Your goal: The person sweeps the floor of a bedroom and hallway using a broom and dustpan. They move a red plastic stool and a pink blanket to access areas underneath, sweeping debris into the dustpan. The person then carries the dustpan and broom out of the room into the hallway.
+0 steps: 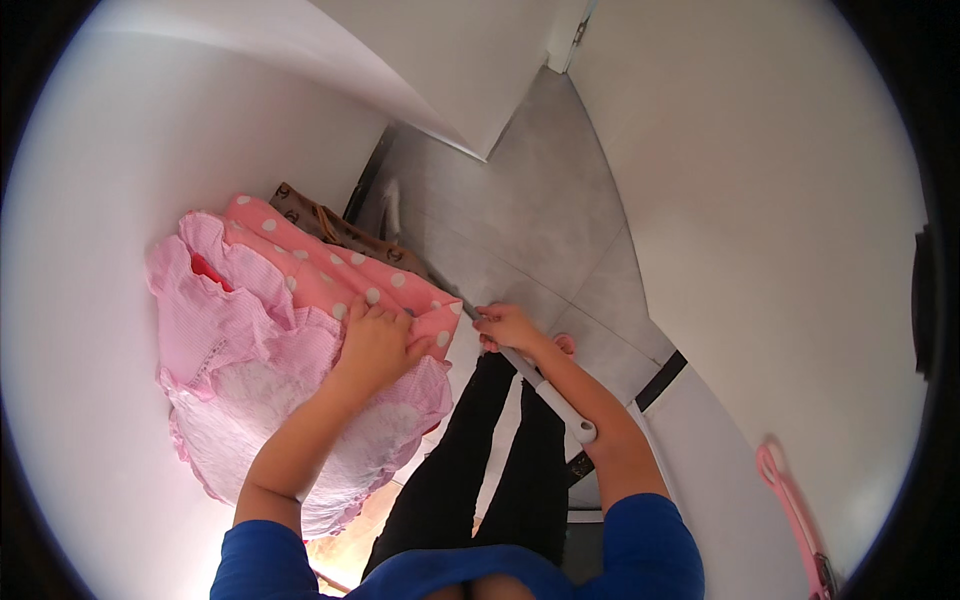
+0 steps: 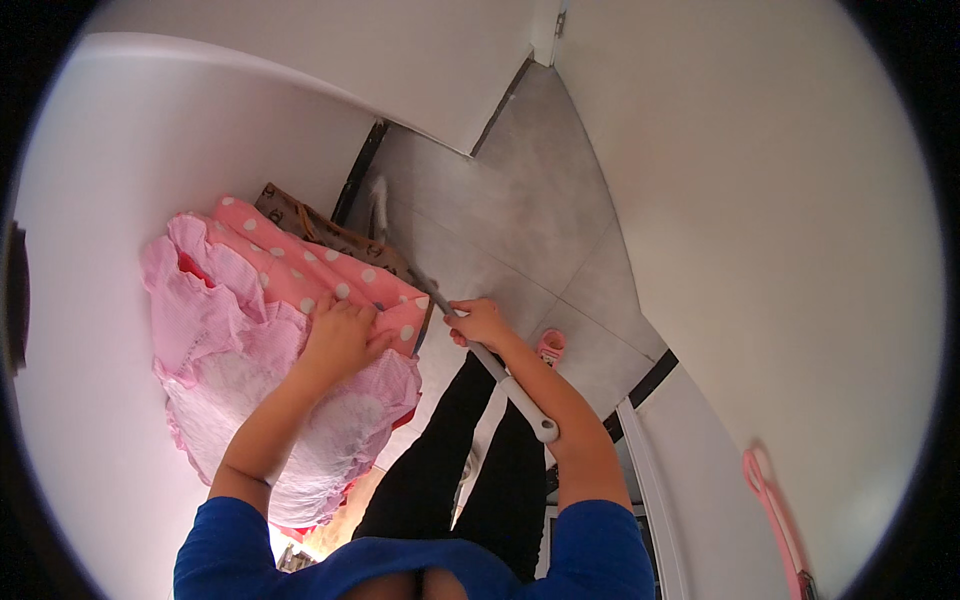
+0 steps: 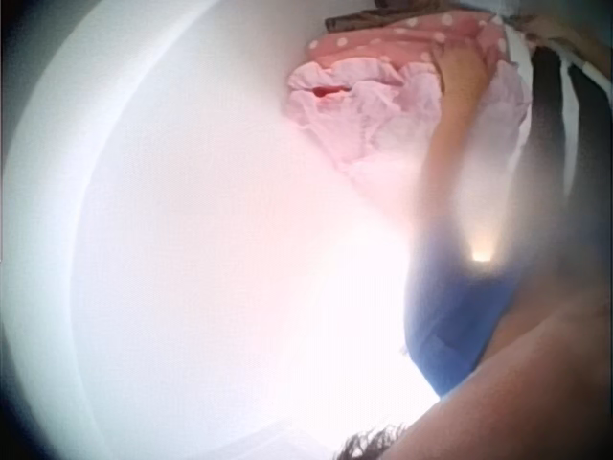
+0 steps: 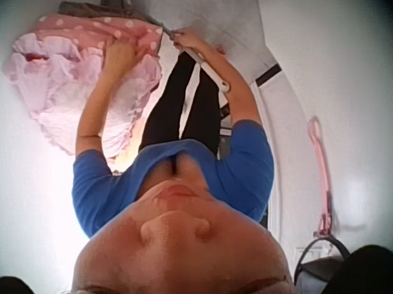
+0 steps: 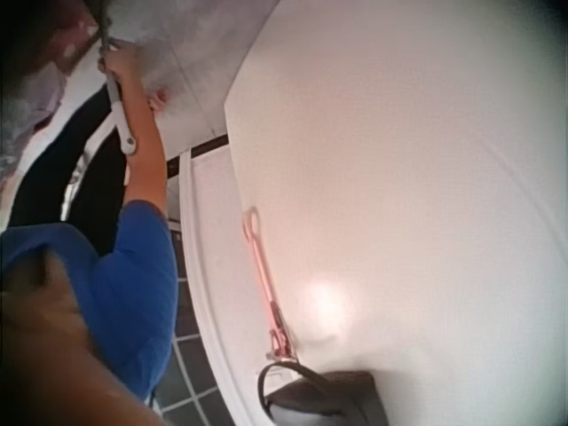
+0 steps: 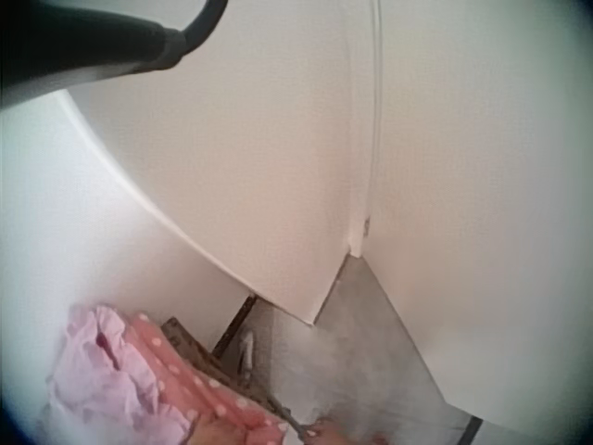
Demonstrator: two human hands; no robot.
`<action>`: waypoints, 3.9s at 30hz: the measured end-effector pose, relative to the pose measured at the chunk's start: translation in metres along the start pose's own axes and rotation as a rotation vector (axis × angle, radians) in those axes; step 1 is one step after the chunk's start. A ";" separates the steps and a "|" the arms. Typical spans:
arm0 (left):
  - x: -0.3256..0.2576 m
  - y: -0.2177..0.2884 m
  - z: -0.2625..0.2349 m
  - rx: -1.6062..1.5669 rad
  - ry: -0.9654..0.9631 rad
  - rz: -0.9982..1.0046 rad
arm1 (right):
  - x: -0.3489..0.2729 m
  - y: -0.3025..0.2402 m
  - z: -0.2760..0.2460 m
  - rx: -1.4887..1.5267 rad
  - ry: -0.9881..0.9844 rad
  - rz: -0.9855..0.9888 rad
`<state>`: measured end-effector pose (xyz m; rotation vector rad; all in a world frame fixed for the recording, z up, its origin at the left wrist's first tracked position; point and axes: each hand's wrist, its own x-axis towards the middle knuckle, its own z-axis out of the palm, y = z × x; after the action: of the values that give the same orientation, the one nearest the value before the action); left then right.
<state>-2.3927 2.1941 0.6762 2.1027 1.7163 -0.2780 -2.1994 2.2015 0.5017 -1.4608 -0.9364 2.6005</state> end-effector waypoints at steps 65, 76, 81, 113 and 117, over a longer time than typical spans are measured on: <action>-0.338 0.103 -0.070 -0.690 0.245 -0.619 | -0.164 -0.345 0.181 -0.932 0.197 -0.031; -0.341 0.111 -0.059 -0.724 0.223 -0.591 | -0.372 -0.382 0.194 -0.896 0.216 -0.223; -0.336 0.116 -0.065 -0.654 0.332 -0.528 | -0.440 -0.297 0.159 -0.842 0.262 -0.220; -0.278 0.110 -0.051 -0.561 -0.157 -0.191 | -0.181 -0.079 0.023 -0.541 0.109 -0.073; -0.254 0.115 -0.030 -0.528 -0.263 -0.201 | -0.104 -0.058 0.024 -0.483 0.053 -0.054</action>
<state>-2.3410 1.9631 0.8273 1.4535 1.6234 -0.1302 -2.1751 2.2067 0.6200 -1.5469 -1.6558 2.3856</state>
